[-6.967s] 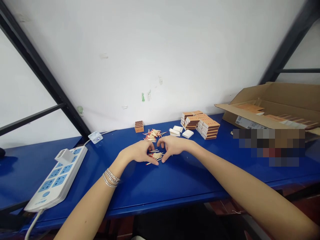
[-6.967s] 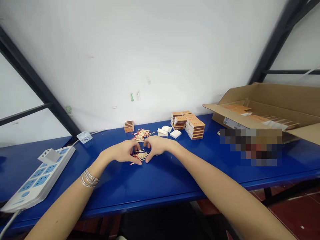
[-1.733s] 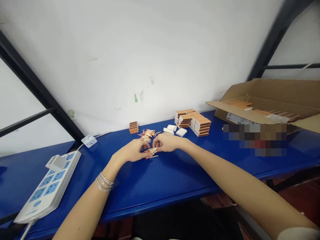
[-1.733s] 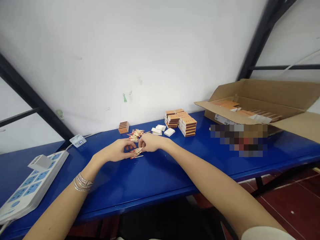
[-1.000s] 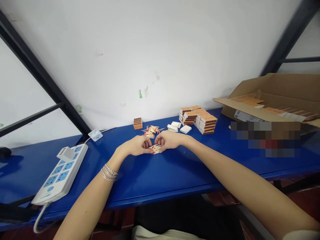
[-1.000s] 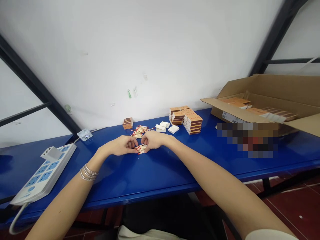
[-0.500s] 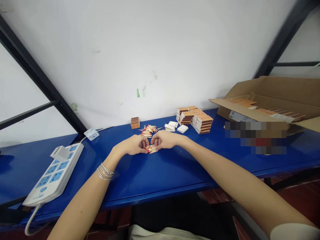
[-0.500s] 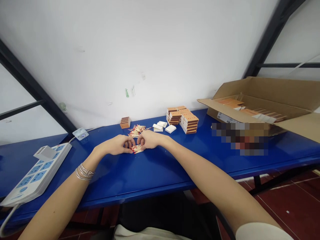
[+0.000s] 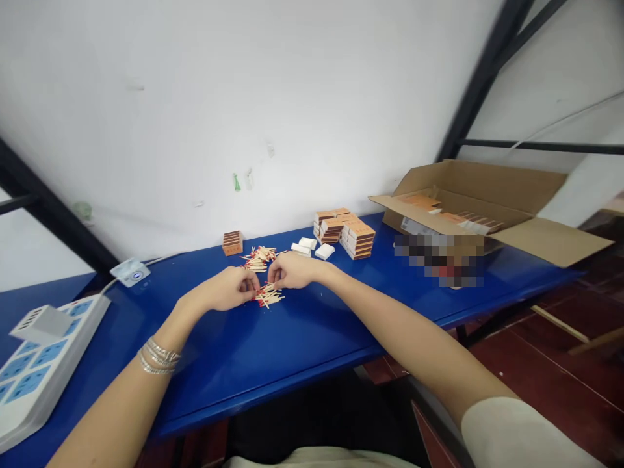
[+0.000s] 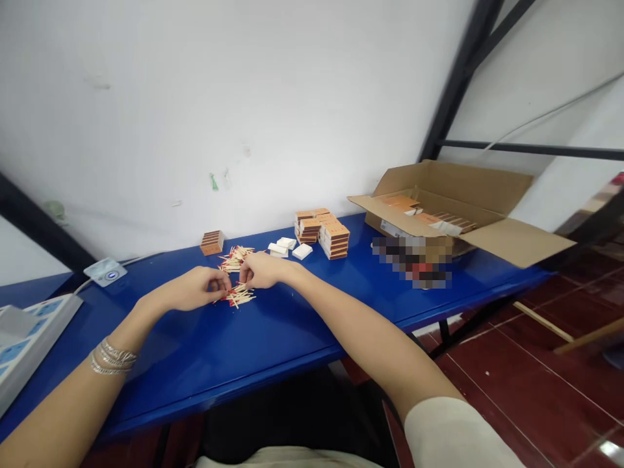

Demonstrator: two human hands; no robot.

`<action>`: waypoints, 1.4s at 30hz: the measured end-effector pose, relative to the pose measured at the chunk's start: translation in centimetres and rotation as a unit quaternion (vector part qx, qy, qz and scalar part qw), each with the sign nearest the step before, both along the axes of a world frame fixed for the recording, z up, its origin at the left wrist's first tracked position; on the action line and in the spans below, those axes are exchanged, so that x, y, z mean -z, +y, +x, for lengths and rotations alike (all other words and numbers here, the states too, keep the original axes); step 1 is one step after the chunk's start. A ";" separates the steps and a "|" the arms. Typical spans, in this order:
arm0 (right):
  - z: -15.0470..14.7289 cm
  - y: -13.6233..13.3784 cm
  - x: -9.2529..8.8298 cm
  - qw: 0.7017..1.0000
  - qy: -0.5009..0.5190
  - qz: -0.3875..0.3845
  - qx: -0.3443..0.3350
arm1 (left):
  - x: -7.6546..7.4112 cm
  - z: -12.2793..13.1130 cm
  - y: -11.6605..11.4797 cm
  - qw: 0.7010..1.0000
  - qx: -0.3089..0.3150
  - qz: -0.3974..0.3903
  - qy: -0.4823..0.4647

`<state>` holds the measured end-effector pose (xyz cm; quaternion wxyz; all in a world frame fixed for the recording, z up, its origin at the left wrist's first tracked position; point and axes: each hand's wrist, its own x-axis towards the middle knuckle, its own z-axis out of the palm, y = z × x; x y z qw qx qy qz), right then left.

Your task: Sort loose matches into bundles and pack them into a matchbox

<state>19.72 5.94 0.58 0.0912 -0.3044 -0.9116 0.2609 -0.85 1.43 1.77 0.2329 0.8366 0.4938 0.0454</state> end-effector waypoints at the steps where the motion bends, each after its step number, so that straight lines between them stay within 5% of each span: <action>1: 0.0 0.0 0.0 1.000 0.001 0.001 -0.001 | 0.0 0.0 0.0 1.000 0.001 -0.001 -0.001; 15: 0.4 -0.1 0.4 0.999 0.030 0.026 0.022 | -0.3 -0.8 0.0 0.995 0.026 0.010 -0.100; 23: -0.6 -1.0 1.4 0.999 0.038 -0.004 0.033 | 0.8 -1.4 0.3 0.977 -0.038 -0.054 -0.203; 42: -0.5 -1.2 0.9 0.999 0.002 0.037 0.037 | 1.3 -1.3 0.4 0.988 -0.011 -0.003 -0.154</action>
